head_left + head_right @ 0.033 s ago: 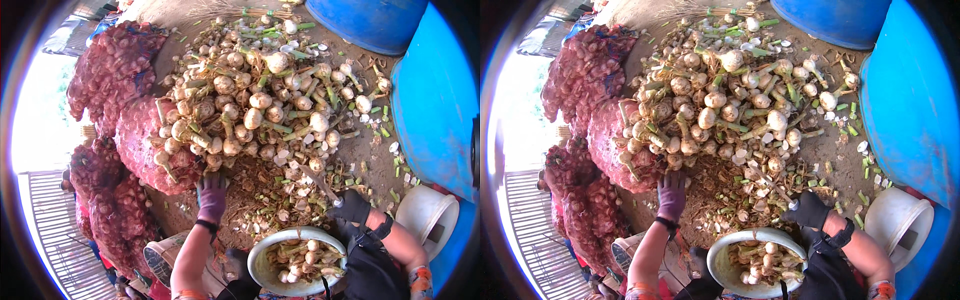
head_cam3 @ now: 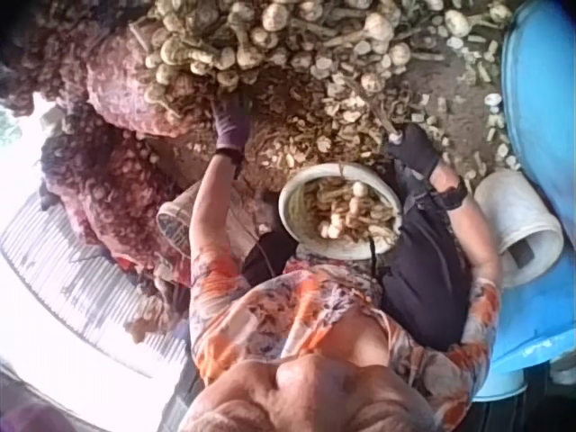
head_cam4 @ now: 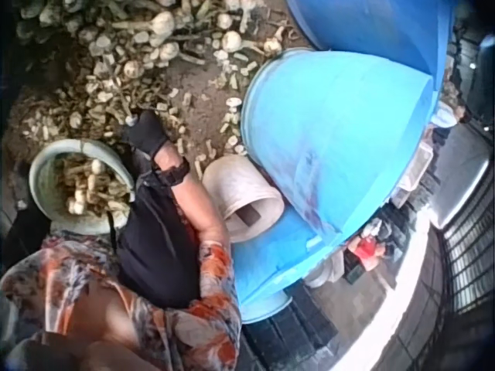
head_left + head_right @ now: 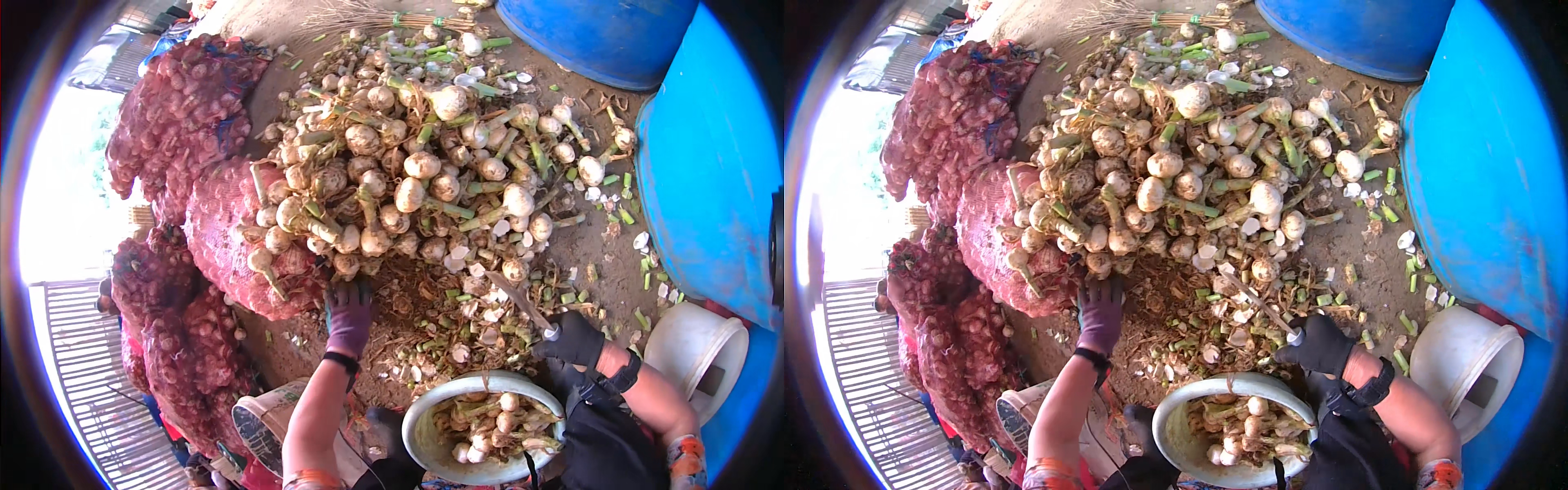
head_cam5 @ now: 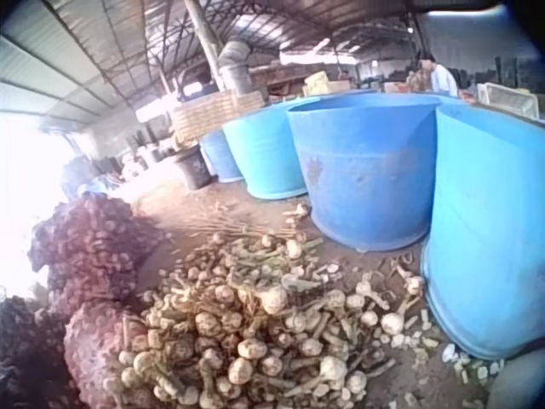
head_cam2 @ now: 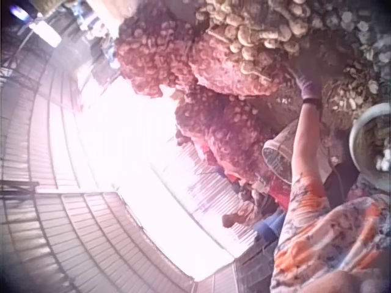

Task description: The person sits on the ground and uses a knife to trim the roots and stems off individual garlic bulbs. They pick up garlic from a large pile, cut the unwanted parts, and place the trimmed bulbs into a white bucket. The process is repetitive, with the person handling the garlic one at a time.

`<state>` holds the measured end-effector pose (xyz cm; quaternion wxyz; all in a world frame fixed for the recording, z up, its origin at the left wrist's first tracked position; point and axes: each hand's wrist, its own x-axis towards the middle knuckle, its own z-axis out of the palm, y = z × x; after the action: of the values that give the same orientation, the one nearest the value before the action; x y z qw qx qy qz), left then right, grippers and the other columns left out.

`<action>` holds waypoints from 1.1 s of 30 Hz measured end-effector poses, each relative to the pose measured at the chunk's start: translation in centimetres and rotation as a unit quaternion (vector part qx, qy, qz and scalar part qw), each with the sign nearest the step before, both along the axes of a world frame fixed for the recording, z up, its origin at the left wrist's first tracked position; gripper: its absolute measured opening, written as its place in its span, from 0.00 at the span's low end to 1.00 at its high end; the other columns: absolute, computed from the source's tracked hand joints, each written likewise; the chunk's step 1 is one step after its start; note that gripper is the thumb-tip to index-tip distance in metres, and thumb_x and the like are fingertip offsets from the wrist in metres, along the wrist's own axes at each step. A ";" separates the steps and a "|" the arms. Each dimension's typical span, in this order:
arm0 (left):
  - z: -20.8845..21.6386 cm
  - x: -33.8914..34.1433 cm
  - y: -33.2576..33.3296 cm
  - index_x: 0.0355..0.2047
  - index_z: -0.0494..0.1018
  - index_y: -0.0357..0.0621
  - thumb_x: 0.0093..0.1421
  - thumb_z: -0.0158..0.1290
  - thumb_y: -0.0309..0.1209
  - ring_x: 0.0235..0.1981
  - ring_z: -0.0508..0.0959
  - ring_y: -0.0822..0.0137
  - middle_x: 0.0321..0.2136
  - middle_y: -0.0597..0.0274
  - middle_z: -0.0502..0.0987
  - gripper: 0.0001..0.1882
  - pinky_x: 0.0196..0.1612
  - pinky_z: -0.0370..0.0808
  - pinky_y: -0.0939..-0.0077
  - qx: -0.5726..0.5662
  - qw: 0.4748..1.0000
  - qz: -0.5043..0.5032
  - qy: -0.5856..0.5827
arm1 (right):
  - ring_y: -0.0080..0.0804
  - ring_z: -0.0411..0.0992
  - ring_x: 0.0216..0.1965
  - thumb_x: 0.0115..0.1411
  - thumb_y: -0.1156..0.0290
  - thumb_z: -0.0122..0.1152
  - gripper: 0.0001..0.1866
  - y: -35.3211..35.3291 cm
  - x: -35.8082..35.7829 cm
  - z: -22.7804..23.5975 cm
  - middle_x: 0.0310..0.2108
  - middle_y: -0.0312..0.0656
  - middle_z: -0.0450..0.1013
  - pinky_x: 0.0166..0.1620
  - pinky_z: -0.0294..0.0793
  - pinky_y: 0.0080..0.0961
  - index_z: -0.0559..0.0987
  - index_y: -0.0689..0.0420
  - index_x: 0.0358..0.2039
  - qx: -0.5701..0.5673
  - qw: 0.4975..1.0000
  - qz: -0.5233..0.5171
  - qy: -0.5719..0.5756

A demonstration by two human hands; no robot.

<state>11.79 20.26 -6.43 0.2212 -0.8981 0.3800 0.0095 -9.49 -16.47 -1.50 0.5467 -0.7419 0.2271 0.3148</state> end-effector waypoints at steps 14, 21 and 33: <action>4.2 -5.6 -7.5 0.40 0.68 0.40 0.42 0.66 0.25 0.33 0.72 0.75 0.33 0.66 0.74 0.25 0.40 0.72 0.79 -0.554 0.597 0.355 0.459 | 0.45 0.74 0.23 0.46 0.60 0.60 0.12 2.6 2.3 4.3 0.20 0.47 0.73 0.27 0.73 0.34 0.77 0.55 0.27 -0.114 0.959 0.155 -0.207; 10.4 -10.3 -12.3 0.43 0.67 0.38 0.48 0.63 0.36 0.36 0.75 0.73 0.37 0.63 0.75 0.25 0.42 0.73 0.77 -0.569 0.429 0.318 0.625 | 0.43 0.73 0.22 0.46 0.65 0.58 0.08 3.8 2.4 6.1 0.20 0.43 0.72 0.25 0.72 0.36 0.76 0.54 0.25 -0.119 0.913 0.170 -0.351; 8.4 -13.5 -13.0 0.48 0.64 0.36 0.48 0.61 0.27 0.36 0.75 0.76 0.37 0.64 0.75 0.27 0.40 0.73 0.80 -0.488 0.518 0.301 0.635 | 0.42 0.73 0.21 0.43 0.66 0.58 0.06 2.4 0.4 6.2 0.18 0.43 0.72 0.24 0.71 0.37 0.75 0.53 0.23 -0.100 0.903 0.192 -0.371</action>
<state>-1.68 7.30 1.99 -0.5675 -0.6817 0.0715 0.4562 -9.04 -14.10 4.68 0.4433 -0.8851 -0.1085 0.0913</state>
